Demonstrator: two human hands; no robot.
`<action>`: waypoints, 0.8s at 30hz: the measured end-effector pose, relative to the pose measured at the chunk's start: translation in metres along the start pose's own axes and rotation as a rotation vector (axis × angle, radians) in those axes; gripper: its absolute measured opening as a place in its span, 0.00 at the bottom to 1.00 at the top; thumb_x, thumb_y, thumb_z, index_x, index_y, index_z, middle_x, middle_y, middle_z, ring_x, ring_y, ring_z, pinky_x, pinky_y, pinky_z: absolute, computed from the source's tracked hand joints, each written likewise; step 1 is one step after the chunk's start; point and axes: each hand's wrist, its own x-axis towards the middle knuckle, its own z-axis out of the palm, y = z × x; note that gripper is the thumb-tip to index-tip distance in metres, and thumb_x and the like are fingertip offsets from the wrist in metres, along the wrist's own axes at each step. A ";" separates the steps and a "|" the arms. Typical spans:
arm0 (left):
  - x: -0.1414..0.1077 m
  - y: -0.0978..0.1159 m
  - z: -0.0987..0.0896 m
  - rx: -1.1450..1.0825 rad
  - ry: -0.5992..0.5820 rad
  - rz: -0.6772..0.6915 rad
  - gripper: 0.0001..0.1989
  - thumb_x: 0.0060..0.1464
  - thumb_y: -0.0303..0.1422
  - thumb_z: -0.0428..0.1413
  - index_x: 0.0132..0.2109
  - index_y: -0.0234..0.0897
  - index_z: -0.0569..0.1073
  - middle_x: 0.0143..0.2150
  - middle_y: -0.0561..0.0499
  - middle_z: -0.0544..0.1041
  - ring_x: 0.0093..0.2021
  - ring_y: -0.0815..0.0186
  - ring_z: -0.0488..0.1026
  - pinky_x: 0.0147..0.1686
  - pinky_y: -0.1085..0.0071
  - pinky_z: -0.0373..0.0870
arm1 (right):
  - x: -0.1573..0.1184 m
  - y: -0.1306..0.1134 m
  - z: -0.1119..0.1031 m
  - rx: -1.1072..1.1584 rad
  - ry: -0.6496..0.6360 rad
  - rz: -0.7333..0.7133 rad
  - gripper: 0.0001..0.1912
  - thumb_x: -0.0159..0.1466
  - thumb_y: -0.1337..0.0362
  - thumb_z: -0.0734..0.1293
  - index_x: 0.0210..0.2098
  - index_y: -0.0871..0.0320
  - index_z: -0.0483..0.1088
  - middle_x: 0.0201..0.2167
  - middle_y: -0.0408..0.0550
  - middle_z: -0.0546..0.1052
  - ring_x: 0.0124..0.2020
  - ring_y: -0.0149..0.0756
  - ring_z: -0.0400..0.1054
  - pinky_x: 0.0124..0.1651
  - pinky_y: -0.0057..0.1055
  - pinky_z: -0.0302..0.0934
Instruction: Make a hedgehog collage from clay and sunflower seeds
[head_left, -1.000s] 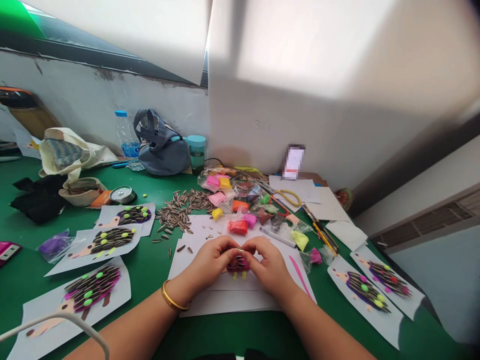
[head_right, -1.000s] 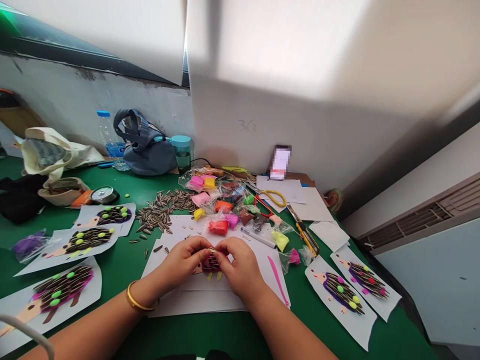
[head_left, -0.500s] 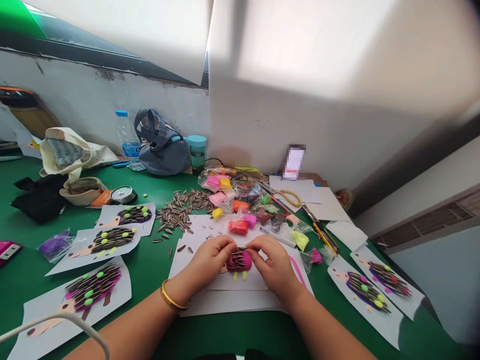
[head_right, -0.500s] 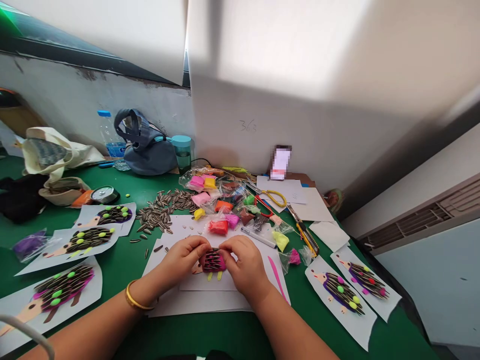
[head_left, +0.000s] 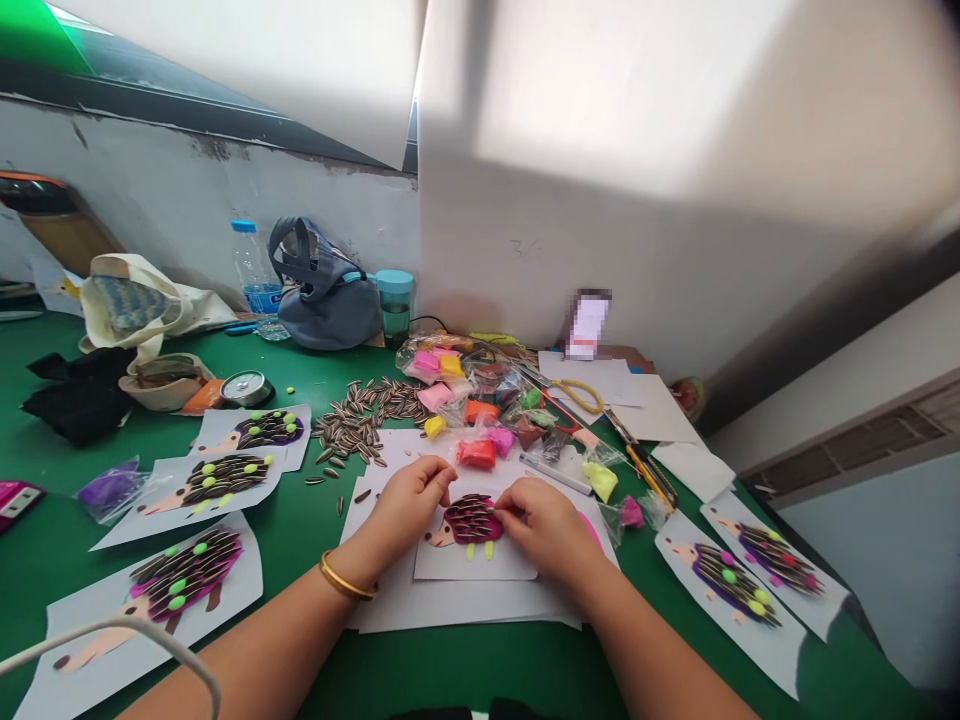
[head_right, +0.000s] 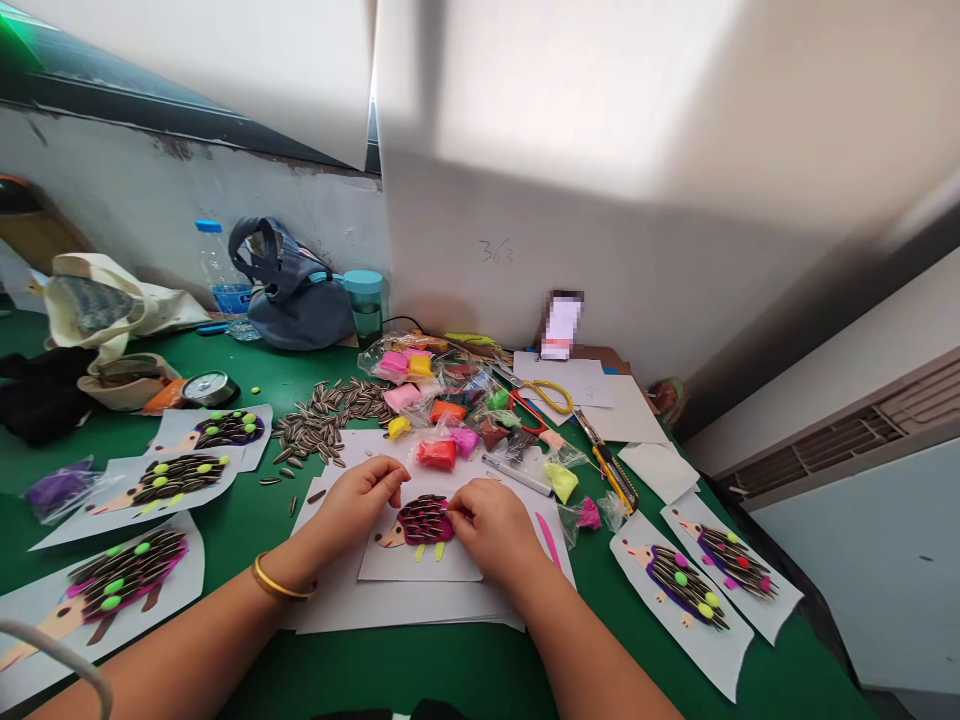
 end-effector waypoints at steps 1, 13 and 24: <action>0.000 0.000 0.000 -0.002 -0.002 -0.002 0.14 0.59 0.41 0.48 0.32 0.39 0.72 0.26 0.53 0.75 0.31 0.62 0.71 0.35 0.68 0.65 | 0.000 0.000 0.001 -0.010 0.000 -0.004 0.06 0.62 0.71 0.67 0.30 0.57 0.74 0.29 0.43 0.76 0.33 0.33 0.68 0.37 0.28 0.57; 0.002 -0.002 0.002 0.018 -0.001 -0.003 0.14 0.58 0.41 0.49 0.31 0.40 0.72 0.25 0.53 0.76 0.30 0.62 0.72 0.33 0.68 0.65 | 0.002 -0.005 0.007 -0.231 0.001 -0.113 0.06 0.62 0.71 0.67 0.32 0.56 0.76 0.30 0.45 0.77 0.35 0.36 0.68 0.40 0.32 0.57; 0.001 0.001 0.001 0.012 -0.015 -0.006 0.13 0.58 0.41 0.49 0.32 0.40 0.72 0.27 0.53 0.76 0.31 0.62 0.71 0.35 0.68 0.65 | 0.001 -0.009 0.011 -0.348 -0.031 -0.103 0.06 0.63 0.70 0.66 0.33 0.58 0.75 0.32 0.48 0.76 0.36 0.39 0.68 0.41 0.35 0.57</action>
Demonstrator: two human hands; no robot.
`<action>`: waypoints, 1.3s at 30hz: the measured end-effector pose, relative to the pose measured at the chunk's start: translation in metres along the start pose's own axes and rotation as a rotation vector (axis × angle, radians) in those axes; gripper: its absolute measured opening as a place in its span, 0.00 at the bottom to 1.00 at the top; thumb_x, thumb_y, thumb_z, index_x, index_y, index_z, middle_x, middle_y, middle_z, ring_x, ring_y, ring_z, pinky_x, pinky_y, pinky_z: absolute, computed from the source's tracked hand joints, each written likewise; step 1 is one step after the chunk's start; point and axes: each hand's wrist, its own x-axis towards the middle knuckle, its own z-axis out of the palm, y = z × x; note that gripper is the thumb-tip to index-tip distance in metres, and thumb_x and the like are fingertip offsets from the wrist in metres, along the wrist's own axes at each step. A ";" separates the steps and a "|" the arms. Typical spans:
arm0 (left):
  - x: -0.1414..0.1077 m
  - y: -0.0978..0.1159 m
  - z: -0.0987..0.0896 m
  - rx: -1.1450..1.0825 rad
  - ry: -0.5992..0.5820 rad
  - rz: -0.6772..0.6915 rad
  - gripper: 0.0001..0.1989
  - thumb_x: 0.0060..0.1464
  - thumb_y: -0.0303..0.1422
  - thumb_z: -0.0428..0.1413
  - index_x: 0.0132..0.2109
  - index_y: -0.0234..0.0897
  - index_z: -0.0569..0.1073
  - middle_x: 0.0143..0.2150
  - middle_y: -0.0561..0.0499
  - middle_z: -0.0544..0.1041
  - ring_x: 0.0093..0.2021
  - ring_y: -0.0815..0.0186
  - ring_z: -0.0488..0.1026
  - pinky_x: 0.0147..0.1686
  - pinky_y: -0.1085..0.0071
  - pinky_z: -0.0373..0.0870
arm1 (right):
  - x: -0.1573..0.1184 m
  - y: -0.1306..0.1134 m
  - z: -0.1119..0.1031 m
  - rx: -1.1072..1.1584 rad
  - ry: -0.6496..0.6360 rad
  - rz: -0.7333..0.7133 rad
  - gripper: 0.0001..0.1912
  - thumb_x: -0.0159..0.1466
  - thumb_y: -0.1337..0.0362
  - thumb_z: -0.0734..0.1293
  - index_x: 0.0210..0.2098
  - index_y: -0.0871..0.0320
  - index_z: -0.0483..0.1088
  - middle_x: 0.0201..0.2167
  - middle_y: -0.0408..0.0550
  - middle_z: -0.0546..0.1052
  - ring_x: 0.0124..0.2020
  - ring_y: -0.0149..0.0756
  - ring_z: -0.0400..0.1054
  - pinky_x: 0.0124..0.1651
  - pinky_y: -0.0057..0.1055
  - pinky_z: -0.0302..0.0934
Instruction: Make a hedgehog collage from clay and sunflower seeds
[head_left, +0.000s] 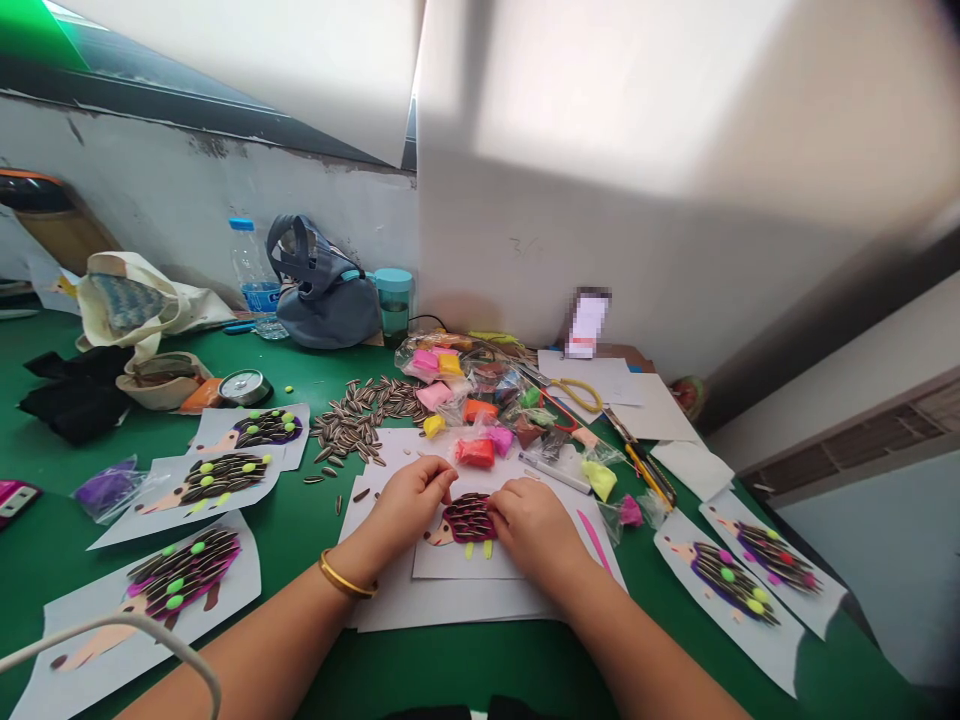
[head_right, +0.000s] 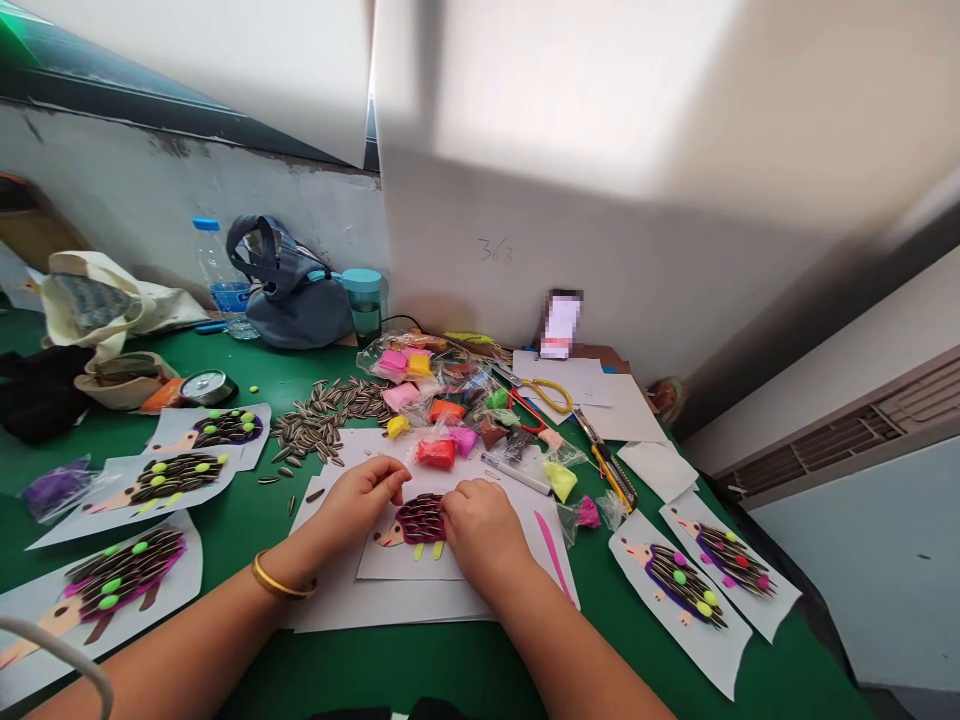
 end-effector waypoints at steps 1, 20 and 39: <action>-0.001 0.002 -0.001 -0.014 -0.001 -0.001 0.13 0.58 0.41 0.49 0.33 0.39 0.72 0.28 0.53 0.76 0.32 0.62 0.72 0.35 0.68 0.65 | -0.001 0.000 -0.001 0.011 0.003 0.005 0.06 0.63 0.70 0.66 0.33 0.58 0.75 0.32 0.48 0.76 0.37 0.39 0.68 0.42 0.35 0.57; -0.022 0.021 0.011 -0.447 -0.227 -0.013 0.09 0.56 0.39 0.56 0.37 0.37 0.69 0.31 0.54 0.72 0.29 0.70 0.69 0.28 0.74 0.67 | -0.006 -0.017 -0.015 0.560 0.343 -0.111 0.08 0.66 0.67 0.66 0.44 0.53 0.71 0.37 0.46 0.77 0.40 0.38 0.68 0.44 0.35 0.61; -0.024 0.026 0.006 -0.333 -0.255 0.045 0.15 0.58 0.43 0.54 0.34 0.35 0.73 0.30 0.51 0.74 0.30 0.68 0.70 0.31 0.72 0.67 | -0.005 -0.004 -0.019 0.585 0.326 -0.127 0.06 0.67 0.63 0.65 0.41 0.54 0.73 0.36 0.46 0.77 0.39 0.36 0.69 0.44 0.33 0.63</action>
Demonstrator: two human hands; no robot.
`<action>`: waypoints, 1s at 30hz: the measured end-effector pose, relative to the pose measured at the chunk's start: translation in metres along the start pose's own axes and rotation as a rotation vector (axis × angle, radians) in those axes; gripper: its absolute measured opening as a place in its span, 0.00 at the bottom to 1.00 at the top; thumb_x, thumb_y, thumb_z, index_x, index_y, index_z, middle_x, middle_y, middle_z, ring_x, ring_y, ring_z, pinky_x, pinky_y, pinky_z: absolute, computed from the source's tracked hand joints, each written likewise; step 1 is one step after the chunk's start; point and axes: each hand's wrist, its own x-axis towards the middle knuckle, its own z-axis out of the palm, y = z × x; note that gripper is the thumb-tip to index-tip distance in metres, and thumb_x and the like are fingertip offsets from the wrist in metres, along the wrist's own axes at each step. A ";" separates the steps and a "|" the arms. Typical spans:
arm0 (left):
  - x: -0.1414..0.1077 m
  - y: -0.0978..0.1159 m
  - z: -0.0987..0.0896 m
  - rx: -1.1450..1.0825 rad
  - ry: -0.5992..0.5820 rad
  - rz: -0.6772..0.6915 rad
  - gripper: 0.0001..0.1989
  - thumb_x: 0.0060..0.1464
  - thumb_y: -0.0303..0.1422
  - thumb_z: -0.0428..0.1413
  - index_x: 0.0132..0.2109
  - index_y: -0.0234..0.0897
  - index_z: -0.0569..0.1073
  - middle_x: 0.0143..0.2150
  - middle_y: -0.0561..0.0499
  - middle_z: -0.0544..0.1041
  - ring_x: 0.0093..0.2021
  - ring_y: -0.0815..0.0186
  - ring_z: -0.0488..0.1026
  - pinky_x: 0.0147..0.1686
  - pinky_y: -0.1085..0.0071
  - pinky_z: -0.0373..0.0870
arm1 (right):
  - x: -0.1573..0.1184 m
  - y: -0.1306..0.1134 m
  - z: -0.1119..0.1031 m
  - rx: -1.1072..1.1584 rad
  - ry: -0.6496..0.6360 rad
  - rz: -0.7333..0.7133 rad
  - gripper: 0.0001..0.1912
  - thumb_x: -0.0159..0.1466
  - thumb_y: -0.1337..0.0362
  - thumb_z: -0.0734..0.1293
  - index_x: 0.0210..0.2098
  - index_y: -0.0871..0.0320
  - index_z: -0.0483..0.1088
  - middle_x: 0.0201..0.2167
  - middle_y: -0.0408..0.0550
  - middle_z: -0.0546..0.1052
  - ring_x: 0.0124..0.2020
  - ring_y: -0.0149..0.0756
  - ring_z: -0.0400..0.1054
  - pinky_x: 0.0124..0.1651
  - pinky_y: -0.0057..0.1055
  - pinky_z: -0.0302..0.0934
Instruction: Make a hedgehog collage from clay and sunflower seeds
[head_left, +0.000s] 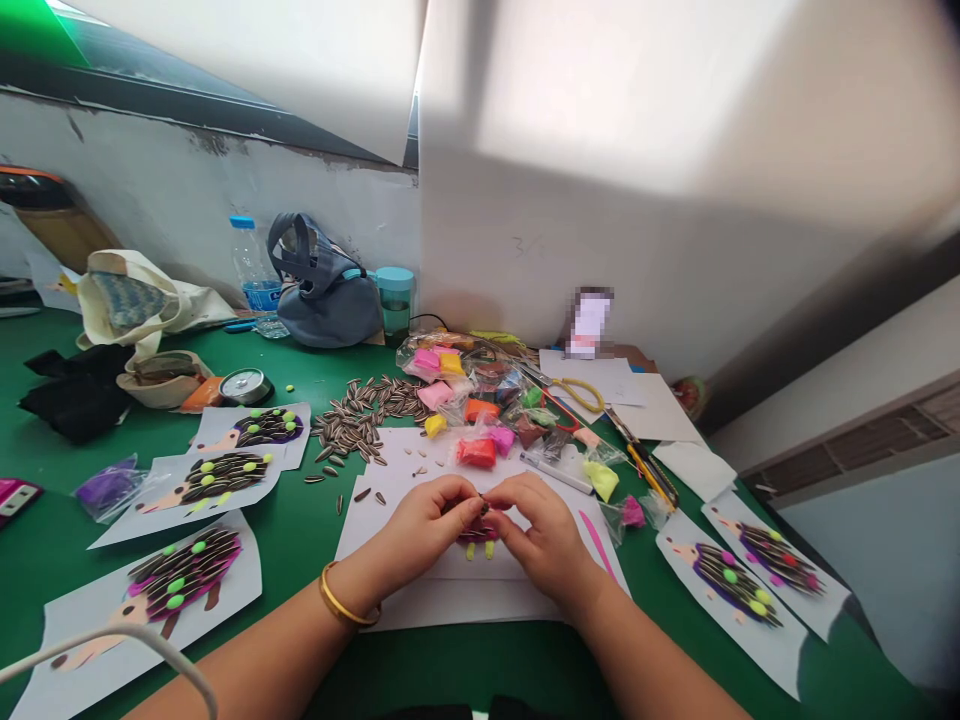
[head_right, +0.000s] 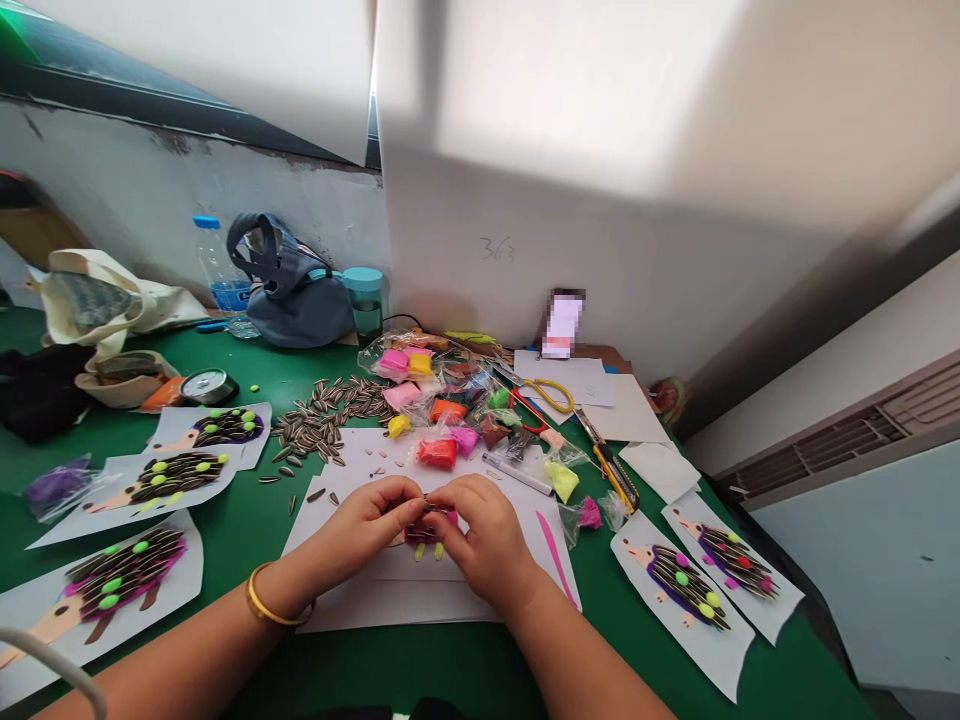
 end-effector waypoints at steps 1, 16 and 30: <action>0.000 0.000 0.000 0.004 0.044 -0.018 0.14 0.57 0.43 0.55 0.33 0.36 0.72 0.28 0.53 0.72 0.29 0.68 0.68 0.29 0.73 0.66 | 0.001 0.007 -0.004 -0.059 0.033 0.020 0.07 0.67 0.63 0.64 0.42 0.55 0.73 0.37 0.47 0.78 0.40 0.37 0.70 0.45 0.34 0.63; 0.006 -0.002 -0.011 0.113 0.244 -0.070 0.12 0.56 0.40 0.52 0.31 0.38 0.72 0.32 0.52 0.77 0.34 0.64 0.70 0.34 0.70 0.65 | 0.008 0.050 -0.014 -0.931 -0.282 0.371 0.09 0.67 0.64 0.63 0.35 0.56 0.75 0.36 0.50 0.76 0.41 0.40 0.69 0.39 0.32 0.55; 0.010 -0.005 -0.013 0.129 0.254 -0.082 0.12 0.55 0.40 0.52 0.30 0.38 0.72 0.32 0.51 0.77 0.34 0.63 0.71 0.35 0.70 0.66 | 0.009 0.040 -0.020 -0.945 -0.380 0.385 0.10 0.67 0.67 0.61 0.37 0.61 0.74 0.37 0.57 0.76 0.40 0.45 0.70 0.37 0.36 0.56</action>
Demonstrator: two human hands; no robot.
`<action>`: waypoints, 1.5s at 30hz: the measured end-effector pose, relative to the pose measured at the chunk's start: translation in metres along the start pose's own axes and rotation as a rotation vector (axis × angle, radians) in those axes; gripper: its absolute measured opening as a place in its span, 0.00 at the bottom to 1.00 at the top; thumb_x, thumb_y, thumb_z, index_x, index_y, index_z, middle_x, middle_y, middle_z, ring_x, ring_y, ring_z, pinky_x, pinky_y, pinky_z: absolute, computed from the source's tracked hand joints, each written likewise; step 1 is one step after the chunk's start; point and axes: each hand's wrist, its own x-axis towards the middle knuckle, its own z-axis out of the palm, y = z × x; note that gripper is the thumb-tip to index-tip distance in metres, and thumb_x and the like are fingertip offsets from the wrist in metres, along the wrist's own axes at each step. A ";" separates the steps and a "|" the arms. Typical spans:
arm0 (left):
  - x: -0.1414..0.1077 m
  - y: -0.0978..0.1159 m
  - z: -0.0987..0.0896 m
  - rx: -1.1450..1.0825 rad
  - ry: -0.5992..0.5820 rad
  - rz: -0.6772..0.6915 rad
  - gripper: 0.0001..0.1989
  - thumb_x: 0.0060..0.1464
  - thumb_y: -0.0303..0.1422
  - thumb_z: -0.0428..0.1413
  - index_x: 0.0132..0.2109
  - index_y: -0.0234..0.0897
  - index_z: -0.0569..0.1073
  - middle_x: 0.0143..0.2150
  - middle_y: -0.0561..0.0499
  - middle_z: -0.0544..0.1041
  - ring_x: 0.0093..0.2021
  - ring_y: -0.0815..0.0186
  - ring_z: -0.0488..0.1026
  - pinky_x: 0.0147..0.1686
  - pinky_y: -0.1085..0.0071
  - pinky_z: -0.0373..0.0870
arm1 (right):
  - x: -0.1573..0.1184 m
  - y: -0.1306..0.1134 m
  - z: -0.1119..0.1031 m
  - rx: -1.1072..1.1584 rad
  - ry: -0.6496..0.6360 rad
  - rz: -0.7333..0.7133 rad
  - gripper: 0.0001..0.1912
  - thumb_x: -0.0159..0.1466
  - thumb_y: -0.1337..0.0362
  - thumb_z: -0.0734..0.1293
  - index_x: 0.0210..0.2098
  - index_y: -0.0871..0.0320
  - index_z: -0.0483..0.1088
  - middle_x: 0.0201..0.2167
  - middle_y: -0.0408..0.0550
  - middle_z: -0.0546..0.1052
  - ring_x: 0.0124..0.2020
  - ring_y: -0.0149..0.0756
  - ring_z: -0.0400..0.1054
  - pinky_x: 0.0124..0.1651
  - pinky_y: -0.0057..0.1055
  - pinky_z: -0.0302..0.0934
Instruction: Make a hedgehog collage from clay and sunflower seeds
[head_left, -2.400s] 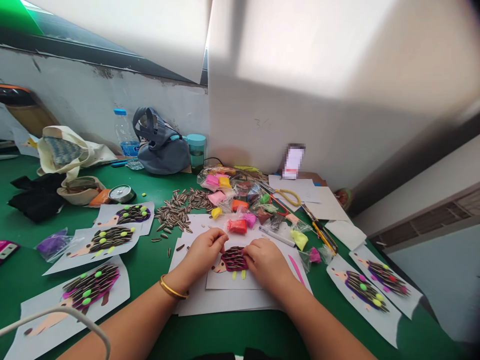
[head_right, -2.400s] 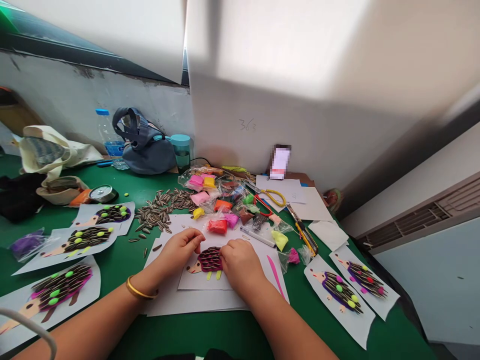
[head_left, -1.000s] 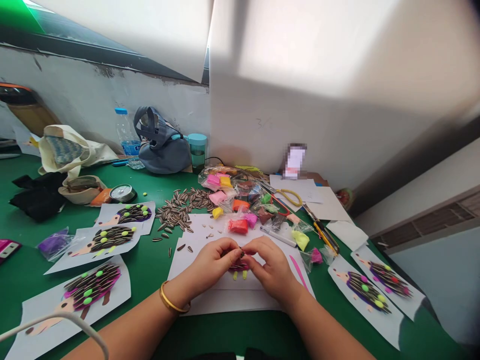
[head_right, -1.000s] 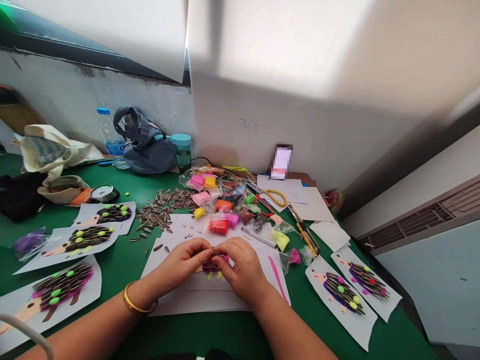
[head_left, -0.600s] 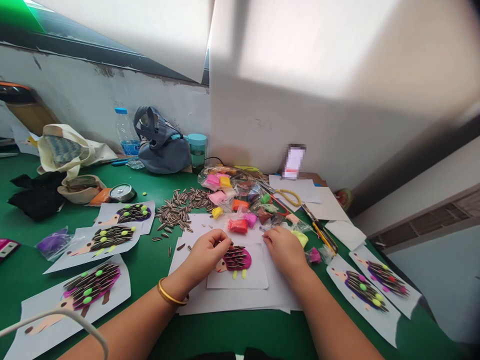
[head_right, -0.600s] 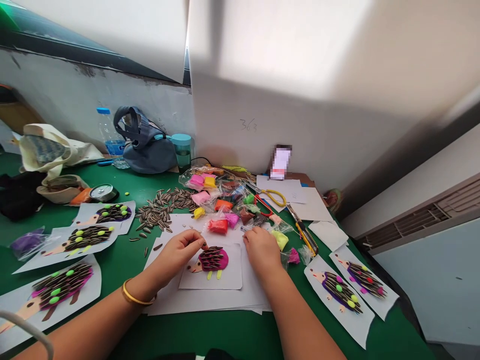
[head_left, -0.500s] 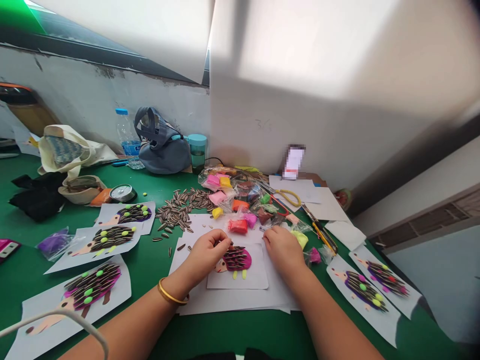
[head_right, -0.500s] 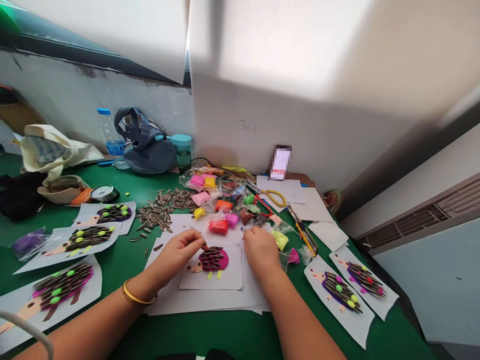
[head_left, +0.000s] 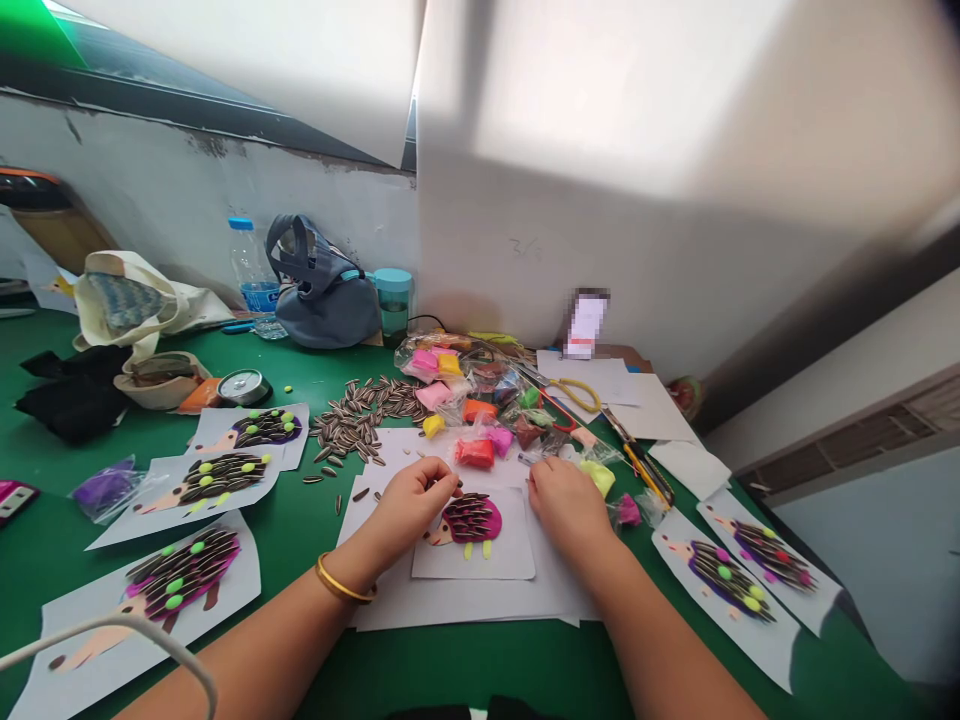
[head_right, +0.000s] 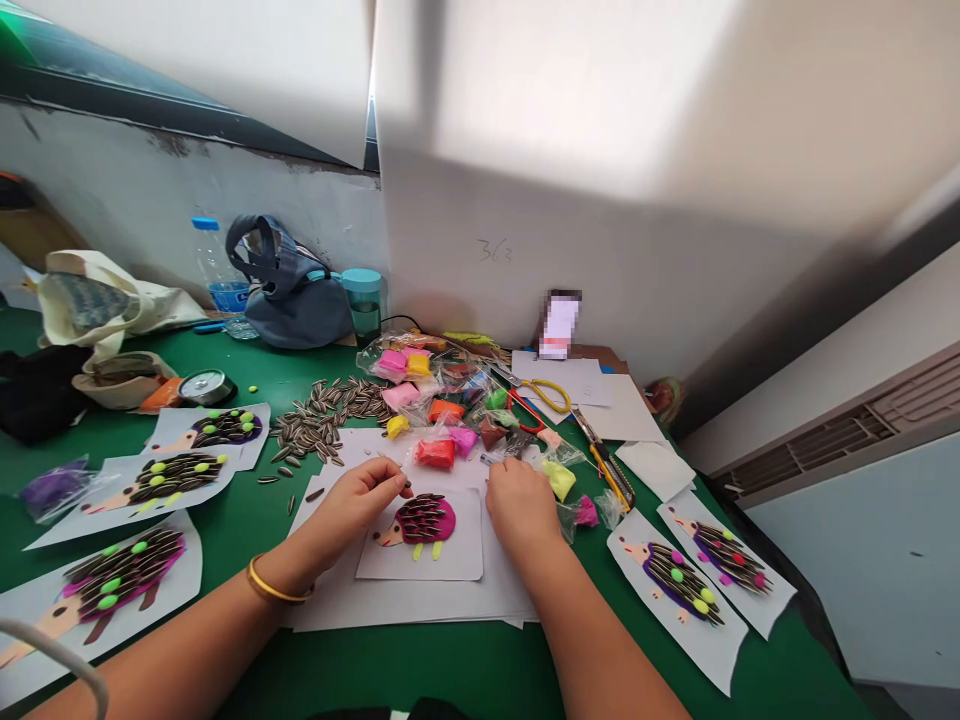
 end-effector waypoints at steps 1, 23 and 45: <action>0.000 0.000 0.000 0.000 -0.001 0.000 0.12 0.55 0.40 0.52 0.30 0.38 0.72 0.32 0.52 0.77 0.34 0.63 0.71 0.35 0.70 0.66 | 0.000 -0.001 0.000 0.001 -0.004 0.006 0.10 0.67 0.67 0.61 0.37 0.61 0.74 0.37 0.57 0.76 0.40 0.46 0.70 0.38 0.36 0.56; 0.000 0.002 0.000 0.020 0.016 0.014 0.12 0.54 0.40 0.53 0.29 0.37 0.73 0.30 0.51 0.77 0.34 0.63 0.71 0.35 0.70 0.67 | -0.014 -0.009 -0.007 0.595 0.060 0.057 0.04 0.61 0.68 0.60 0.30 0.55 0.64 0.26 0.41 0.72 0.28 0.32 0.65 0.29 0.27 0.49; 0.003 -0.003 0.000 0.040 0.007 0.028 0.13 0.54 0.41 0.53 0.30 0.37 0.74 0.30 0.51 0.77 0.33 0.63 0.72 0.35 0.69 0.67 | -0.012 -0.007 0.004 0.750 -0.013 -0.132 0.13 0.65 0.68 0.60 0.45 0.53 0.72 0.39 0.45 0.78 0.40 0.36 0.72 0.41 0.31 0.62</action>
